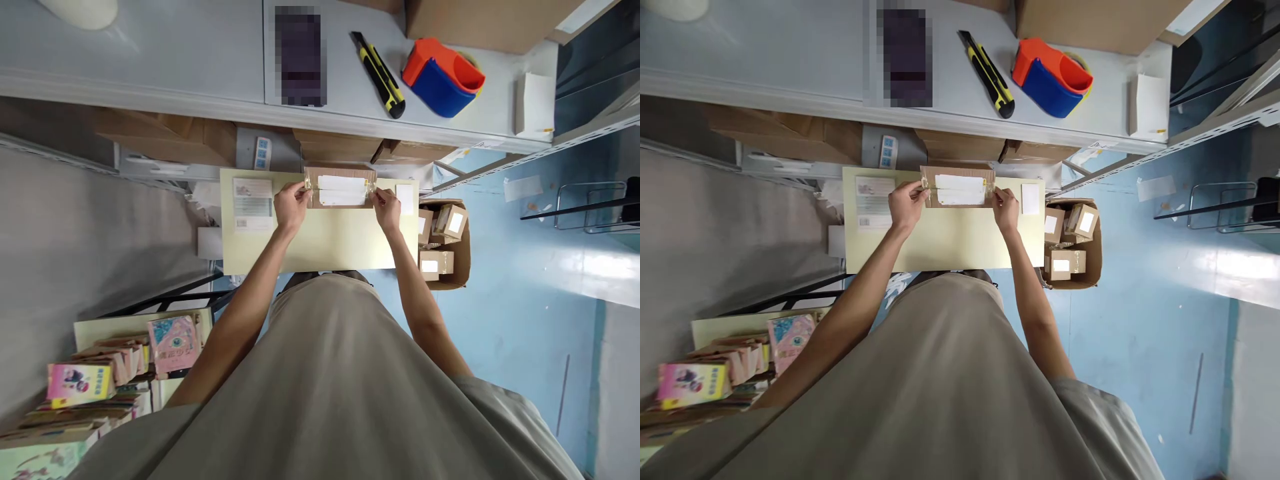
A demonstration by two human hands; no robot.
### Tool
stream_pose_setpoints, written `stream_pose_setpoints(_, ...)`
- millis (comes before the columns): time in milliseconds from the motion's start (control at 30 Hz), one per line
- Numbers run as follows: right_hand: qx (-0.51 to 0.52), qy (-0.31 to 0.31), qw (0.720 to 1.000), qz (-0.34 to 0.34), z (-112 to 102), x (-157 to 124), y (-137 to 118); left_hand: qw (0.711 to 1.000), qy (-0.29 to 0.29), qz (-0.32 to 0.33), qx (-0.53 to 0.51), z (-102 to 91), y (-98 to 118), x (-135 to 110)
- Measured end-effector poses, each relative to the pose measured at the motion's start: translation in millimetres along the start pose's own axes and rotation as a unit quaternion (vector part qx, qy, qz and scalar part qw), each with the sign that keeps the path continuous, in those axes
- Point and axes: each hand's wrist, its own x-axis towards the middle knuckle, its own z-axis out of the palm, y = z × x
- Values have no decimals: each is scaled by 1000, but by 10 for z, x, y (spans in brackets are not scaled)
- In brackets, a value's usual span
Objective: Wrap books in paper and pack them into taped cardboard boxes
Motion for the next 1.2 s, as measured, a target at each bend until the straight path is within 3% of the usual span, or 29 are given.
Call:
stream_pose_setpoints(133, 97, 20, 995, -6, 80, -115, 87, 1000, 19, -3, -13, -62, -69, -120)
stream_pose_setpoints(267, 118, 33, 992, -10, 260, -439, 281, 1000, 9, -21, 0, -135, -257, -494)
stream_pose_setpoints(433, 135, 4, 990, 38, 688, -919, 565, 996, -54, -76, 9, -105, -694, -1027)
stream_pose_setpoints(567, 175, -58, 978, 97, 972, -1153, 743, 984, -123, -129, 5, -41, -1048, -1231)
stream_pose_setpoints(667, 188, -66, 974, 110, 1033, -1117, 863, 979, -143, -147, 15, -14, -1214, -1151)
stream_pose_setpoints(833, 227, -32, 965, 125, 959, -685, 955, 985, -97, -144, 10, 92, -1253, -684)
stream_pose_setpoints(1000, 368, -61, 912, 170, 911, -326, 792, 980, -67, -158, -99, 255, -1087, -269)
stream_pose_setpoints(1100, 388, -67, 901, 180, 835, -341, 677, 976, -57, -173, -118, 239, -978, -239)
stream_pose_setpoints(1200, 395, -52, 905, 150, 684, -467, 600, 979, -16, -163, -121, 126, -869, -361)
